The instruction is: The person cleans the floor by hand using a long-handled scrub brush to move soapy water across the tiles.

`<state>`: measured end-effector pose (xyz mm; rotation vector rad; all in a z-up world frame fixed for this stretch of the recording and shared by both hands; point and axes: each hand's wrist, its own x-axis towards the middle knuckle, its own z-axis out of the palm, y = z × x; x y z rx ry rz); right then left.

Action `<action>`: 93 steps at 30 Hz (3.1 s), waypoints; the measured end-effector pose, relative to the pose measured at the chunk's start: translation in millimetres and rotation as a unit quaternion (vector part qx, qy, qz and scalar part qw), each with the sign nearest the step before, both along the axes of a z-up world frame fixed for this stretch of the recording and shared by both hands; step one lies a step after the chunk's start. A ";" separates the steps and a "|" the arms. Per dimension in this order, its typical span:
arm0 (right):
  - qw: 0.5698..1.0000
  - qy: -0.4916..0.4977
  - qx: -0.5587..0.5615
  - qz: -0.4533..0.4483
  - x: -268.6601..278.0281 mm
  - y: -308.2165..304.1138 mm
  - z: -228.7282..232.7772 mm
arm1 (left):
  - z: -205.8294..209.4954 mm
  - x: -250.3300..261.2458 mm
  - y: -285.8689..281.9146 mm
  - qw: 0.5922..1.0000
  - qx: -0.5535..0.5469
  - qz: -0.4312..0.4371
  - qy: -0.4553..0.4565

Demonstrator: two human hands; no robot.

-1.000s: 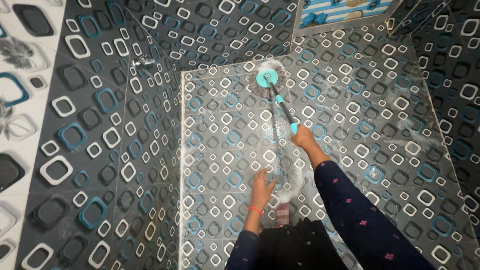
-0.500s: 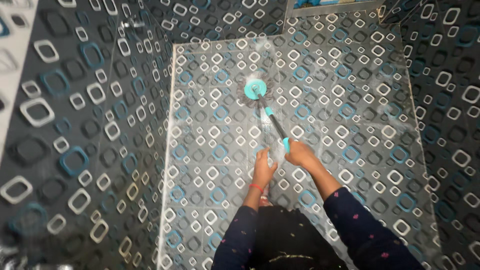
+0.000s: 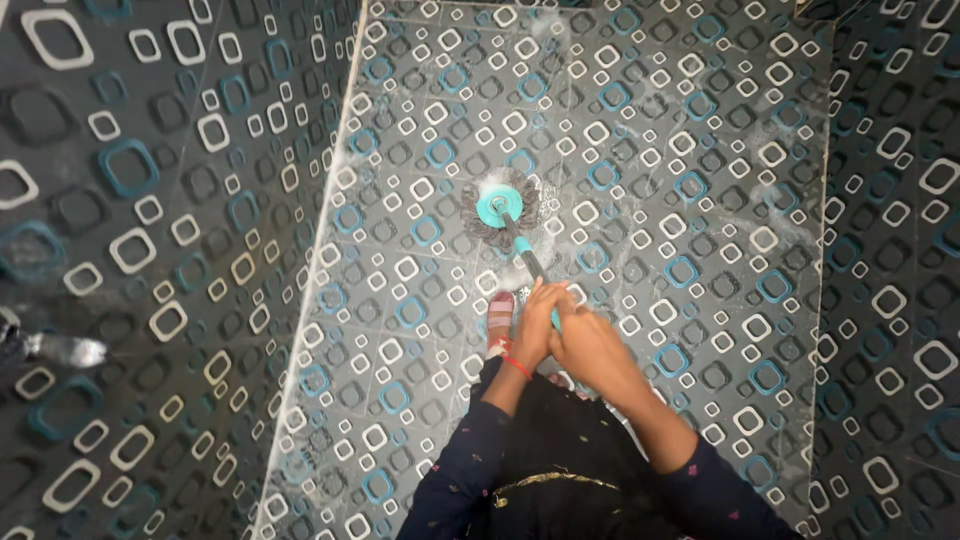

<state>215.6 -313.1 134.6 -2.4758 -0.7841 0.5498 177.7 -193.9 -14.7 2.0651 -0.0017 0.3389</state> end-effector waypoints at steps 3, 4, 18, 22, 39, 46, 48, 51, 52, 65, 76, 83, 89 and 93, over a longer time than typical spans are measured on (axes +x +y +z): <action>0.938 -0.289 0.190 -0.022 -15.6 25.3 12.3 | 1.6 -3.4 12.8 0.999 -0.042 0.001 -0.030; 0.931 -0.262 0.255 -0.005 -13.1 26.1 11.2 | 2.5 1.8 18.5 0.998 -0.043 -0.008 -0.040; 0.862 -0.154 0.476 0.078 113.3 70.0 -34.6 | 23.7 112.6 69.8 0.997 -0.073 0.006 -0.018; 0.876 -0.141 0.451 0.097 139.1 83.0 -52.1 | 15.4 136.7 83.3 0.996 -0.081 0.020 0.005; 0.923 -0.128 0.338 0.133 257.6 255.5 -152.3 | -68.1 173.6 209.5 0.954 -0.004 0.266 0.140; 0.986 -0.043 0.155 -0.033 342.7 288.2 -239.7 | -61.1 145.7 236.1 0.945 0.003 0.295 0.140; 0.987 -0.017 0.156 -0.023 371.6 279.7 -250.8 | -64.3 137.5 235.6 0.939 -0.004 0.303 0.164; 0.984 -0.044 0.170 0.041 382.6 261.0 -255.1 | -72.3 125.1 224.8 0.928 -0.013 0.305 0.212; 0.983 -0.053 0.164 0.058 378.1 252.8 -252.4 | -75.5 122.1 218.6 0.929 -0.009 0.302 0.213; 0.978 -0.023 0.155 0.138 264.7 128.1 -135.3 | -99.0 130.0 127.9 0.955 -0.026 0.274 0.112; 0.968 0.020 0.133 0.213 162.1 7.4 -49.7 | -117.5 126.1 -9.9 0.698 -0.635 0.249 0.219; 0.943 -0.140 0.200 0.225 126.0 -9.5 -18.8 | -74.4 118.3 -36.4 0.538 -0.780 0.248 0.203; 0.867 -0.105 0.429 0.231 131.3 -0.6 -65.9 | -112.5 110.6 -37.8 0.623 -0.754 0.180 0.101; 0.859 -0.060 0.421 0.285 131.0 10.0 -93.6 | -132.5 106.1 -13.0 0.625 -0.747 0.192 0.120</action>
